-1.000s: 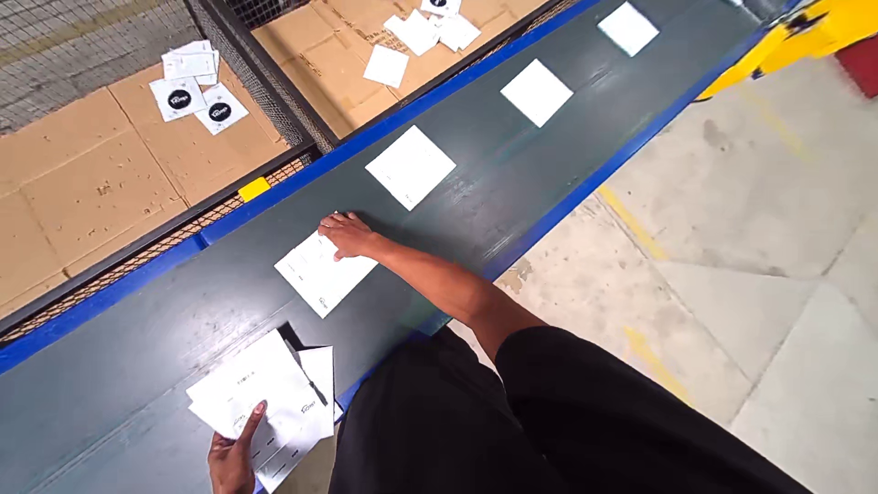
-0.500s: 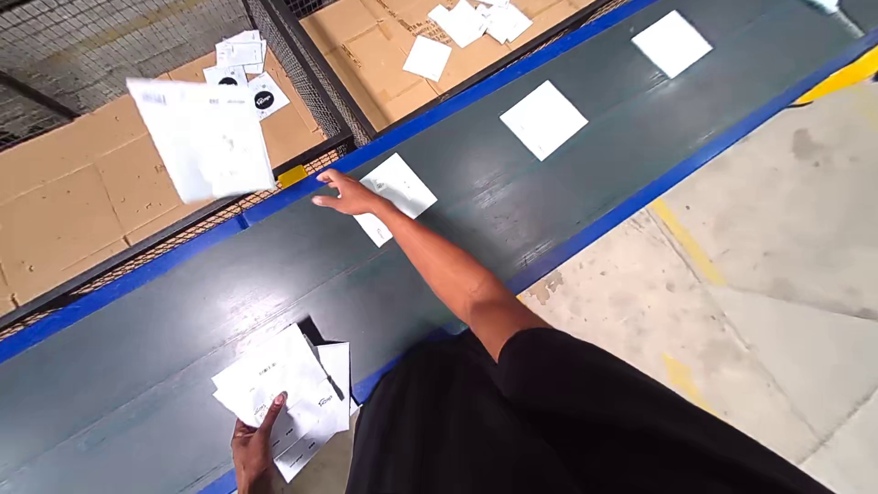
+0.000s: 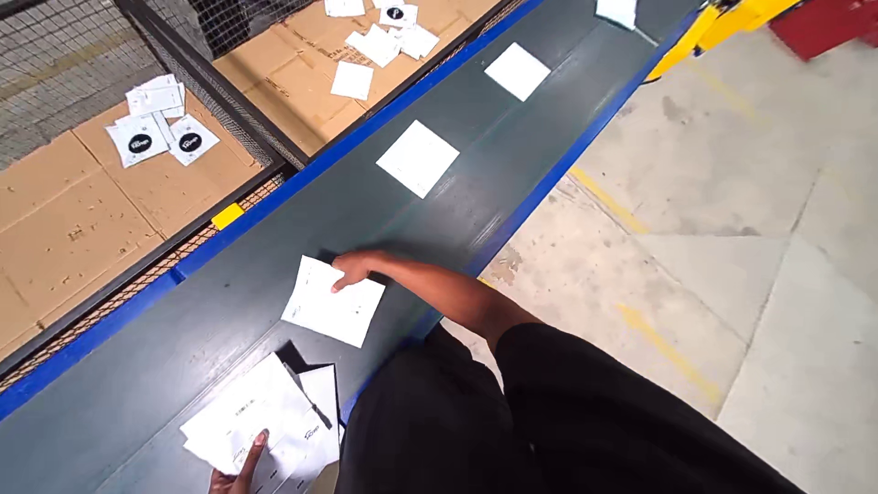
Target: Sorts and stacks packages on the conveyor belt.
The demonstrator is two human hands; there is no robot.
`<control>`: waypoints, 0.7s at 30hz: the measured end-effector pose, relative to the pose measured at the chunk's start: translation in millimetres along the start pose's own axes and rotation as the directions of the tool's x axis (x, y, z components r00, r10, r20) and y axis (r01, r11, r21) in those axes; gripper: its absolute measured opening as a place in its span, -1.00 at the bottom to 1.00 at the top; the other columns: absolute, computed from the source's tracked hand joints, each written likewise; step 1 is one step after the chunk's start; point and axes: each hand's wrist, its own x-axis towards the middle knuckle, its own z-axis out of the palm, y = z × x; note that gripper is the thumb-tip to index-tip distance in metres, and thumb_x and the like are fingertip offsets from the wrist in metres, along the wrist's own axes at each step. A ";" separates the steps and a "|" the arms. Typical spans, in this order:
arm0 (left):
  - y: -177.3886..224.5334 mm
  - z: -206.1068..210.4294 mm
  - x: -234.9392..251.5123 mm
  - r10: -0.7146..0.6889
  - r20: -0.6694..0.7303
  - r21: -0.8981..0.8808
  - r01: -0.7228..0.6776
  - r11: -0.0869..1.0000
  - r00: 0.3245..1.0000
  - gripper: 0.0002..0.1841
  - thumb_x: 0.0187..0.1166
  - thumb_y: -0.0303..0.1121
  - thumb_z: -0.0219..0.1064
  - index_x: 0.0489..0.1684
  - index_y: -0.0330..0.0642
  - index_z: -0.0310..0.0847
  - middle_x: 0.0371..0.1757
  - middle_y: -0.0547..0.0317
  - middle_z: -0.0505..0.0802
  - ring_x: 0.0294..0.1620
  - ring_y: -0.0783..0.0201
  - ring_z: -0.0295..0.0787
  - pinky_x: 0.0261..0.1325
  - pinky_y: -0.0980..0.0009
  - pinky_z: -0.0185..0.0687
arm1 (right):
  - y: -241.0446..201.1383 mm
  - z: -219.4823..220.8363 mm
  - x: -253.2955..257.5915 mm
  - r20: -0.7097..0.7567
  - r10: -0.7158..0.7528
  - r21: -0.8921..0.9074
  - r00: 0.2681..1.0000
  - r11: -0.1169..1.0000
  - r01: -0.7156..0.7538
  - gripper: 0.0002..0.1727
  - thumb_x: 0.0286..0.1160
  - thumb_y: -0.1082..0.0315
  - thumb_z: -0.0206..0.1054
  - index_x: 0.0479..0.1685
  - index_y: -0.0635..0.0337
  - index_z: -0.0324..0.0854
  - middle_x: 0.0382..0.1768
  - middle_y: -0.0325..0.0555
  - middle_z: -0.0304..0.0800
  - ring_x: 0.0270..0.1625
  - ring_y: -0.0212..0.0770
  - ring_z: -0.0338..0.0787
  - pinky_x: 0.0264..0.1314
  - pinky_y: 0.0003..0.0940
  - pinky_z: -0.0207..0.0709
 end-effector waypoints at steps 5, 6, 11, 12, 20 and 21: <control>1.5 8.9 -12.2 0.023 -0.005 0.025 -0.022 0.999 1.000 -0.30 0.29 -0.43 0.68 0.45 -0.32 0.43 0.08 0.06 0.89 0.05 0.28 0.89 0.19 0.20 0.85 | 53.6 -78.2 -22.7 -0.494 0.312 0.796 0.812 0.537 0.278 -0.42 0.74 -0.07 0.24 0.41 0.27 0.44 0.13 0.14 0.77 0.05 -0.06 0.86 0.08 -0.06 0.79; 2.6 12.9 -14.0 0.018 -0.018 0.019 -0.017 1.000 1.000 -0.31 0.28 -0.43 0.68 0.43 -0.32 0.46 0.06 0.07 0.90 0.02 0.28 0.90 0.16 0.21 0.87 | 74.0 -91.4 -22.1 -0.535 0.366 0.776 0.761 0.570 0.272 -0.37 0.69 -0.06 0.31 0.55 0.18 0.36 0.28 0.14 0.72 0.13 -0.01 0.86 0.10 -0.01 0.83; 24.7 50.0 -28.2 -0.038 -0.015 -0.047 0.037 0.998 0.999 -0.41 0.35 -0.47 0.60 0.40 -0.29 0.49 0.01 0.08 0.91 -0.05 0.27 0.91 0.06 0.24 0.89 | 151.0 -125.2 -22.5 -0.554 0.229 0.004 0.801 0.962 -0.272 0.32 -0.11 0.14 0.84 0.87 0.09 0.10 0.87 0.12 0.03 0.83 0.27 0.15 0.70 0.32 0.27; 26.9 59.3 -30.2 -0.053 0.005 -0.060 0.053 0.997 0.999 -0.42 0.38 -0.49 0.57 0.41 -0.29 0.47 0.01 0.08 0.91 -0.06 0.28 0.91 0.05 0.25 0.89 | 155.3 -127.7 -20.3 -0.514 0.232 -0.084 0.826 0.945 -0.317 0.45 -0.27 0.11 0.91 0.90 0.01 0.04 0.91 0.05 -0.07 0.86 0.29 0.05 0.69 0.39 0.22; 9.5 125.6 -47.6 -0.114 0.126 -0.116 0.128 0.985 0.985 -0.55 0.53 -0.45 0.45 0.36 -0.26 0.45 -0.06 0.12 0.90 -0.11 0.30 0.90 0.05 0.21 0.87 | 125.9 -107.2 6.7 -0.375 0.000 -0.433 0.927 0.884 -0.175 0.55 -0.65 -0.48 0.77 0.70 0.17 0.28 0.66 0.27 0.33 0.69 0.34 0.32 0.57 0.52 0.21; 7.3 132.4 -52.6 -0.109 0.133 -0.137 0.127 0.982 0.985 -0.58 0.55 -0.44 0.45 0.34 -0.26 0.47 -0.07 0.11 0.91 -0.12 0.28 0.91 0.06 0.19 0.88 | 120.6 -103.1 9.6 -0.363 -0.027 -0.453 0.931 0.879 -0.151 0.56 -0.71 -0.51 0.75 0.66 0.22 0.32 0.71 0.26 0.25 0.74 0.34 0.24 0.62 0.55 0.13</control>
